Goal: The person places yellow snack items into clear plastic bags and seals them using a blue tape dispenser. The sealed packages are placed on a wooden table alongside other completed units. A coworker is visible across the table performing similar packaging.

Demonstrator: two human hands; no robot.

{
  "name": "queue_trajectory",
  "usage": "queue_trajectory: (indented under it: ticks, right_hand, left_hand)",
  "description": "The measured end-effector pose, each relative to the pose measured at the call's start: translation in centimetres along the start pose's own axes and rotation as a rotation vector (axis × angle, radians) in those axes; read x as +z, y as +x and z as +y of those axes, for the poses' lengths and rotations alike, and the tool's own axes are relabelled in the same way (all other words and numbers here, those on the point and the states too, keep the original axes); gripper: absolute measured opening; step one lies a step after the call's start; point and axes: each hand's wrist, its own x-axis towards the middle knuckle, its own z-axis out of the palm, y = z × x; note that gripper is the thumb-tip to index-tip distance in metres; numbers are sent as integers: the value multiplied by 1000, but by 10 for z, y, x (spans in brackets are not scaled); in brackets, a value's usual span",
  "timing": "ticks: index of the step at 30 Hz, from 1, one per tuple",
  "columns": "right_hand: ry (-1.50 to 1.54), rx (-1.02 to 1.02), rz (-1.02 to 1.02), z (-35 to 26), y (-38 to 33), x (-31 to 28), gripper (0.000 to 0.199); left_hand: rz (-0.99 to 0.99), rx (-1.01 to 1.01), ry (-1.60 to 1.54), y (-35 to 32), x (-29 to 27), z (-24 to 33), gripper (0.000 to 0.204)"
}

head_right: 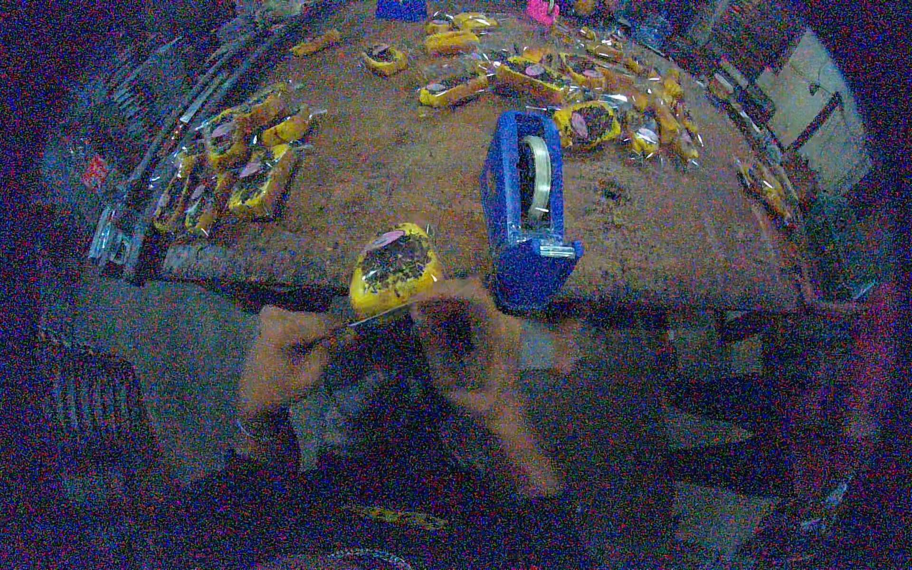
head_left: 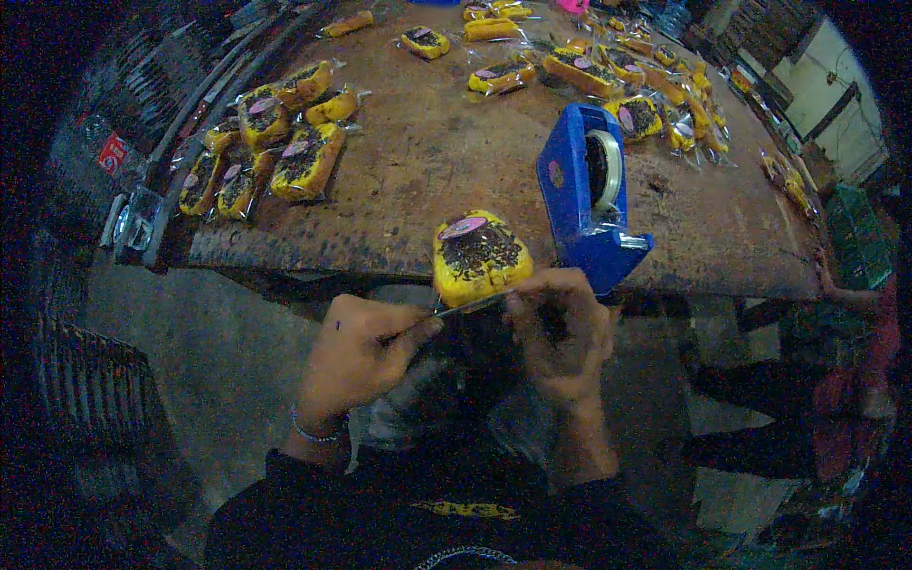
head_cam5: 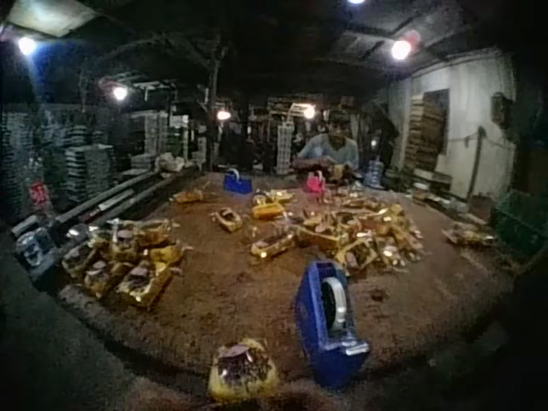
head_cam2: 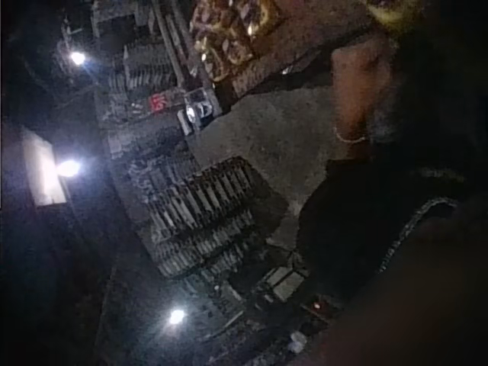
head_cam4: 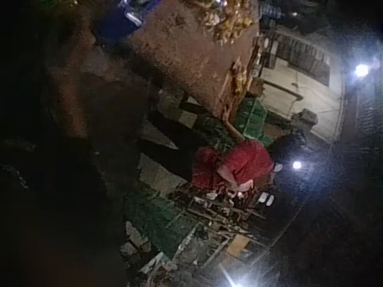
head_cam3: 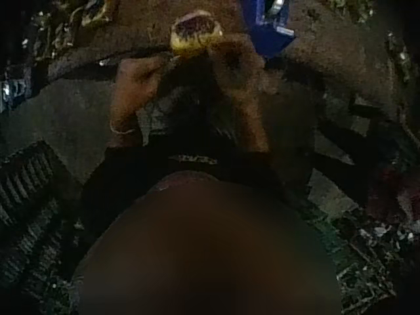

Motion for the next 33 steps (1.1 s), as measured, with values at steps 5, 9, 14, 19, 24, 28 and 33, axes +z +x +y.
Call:
queue_trajectory:
  ticks: [5,9,14,19,24,28,33]
  right_hand:
    - [-312,-282,-263,-1,6,-30,33]
    - [-514,-188,-630,-9,13,-51,41]
    - [-574,-246,-233,-15,5,-35,51]
    - [-182,356,-334,-37,-23,-22,51]
    - [405,380,-482,-28,-37,8,47]
    - [33,228,-425,-19,-33,-13,34]
    - [-419,-240,-487,-32,-6,-81,29]
  left_hand:
    - [-107,148,-2,3,-13,-4,12]
    - [-230,189,-58,1,-21,-12,13]
    - [-138,114,-47,-7,-19,-19,16]
    - [205,-419,-835,-6,3,-6,22]
    - [204,-144,-527,-8,55,1,18]
    - [188,-23,-269,-23,53,-30,25]
    - [476,288,-441,-36,18,-65,66]
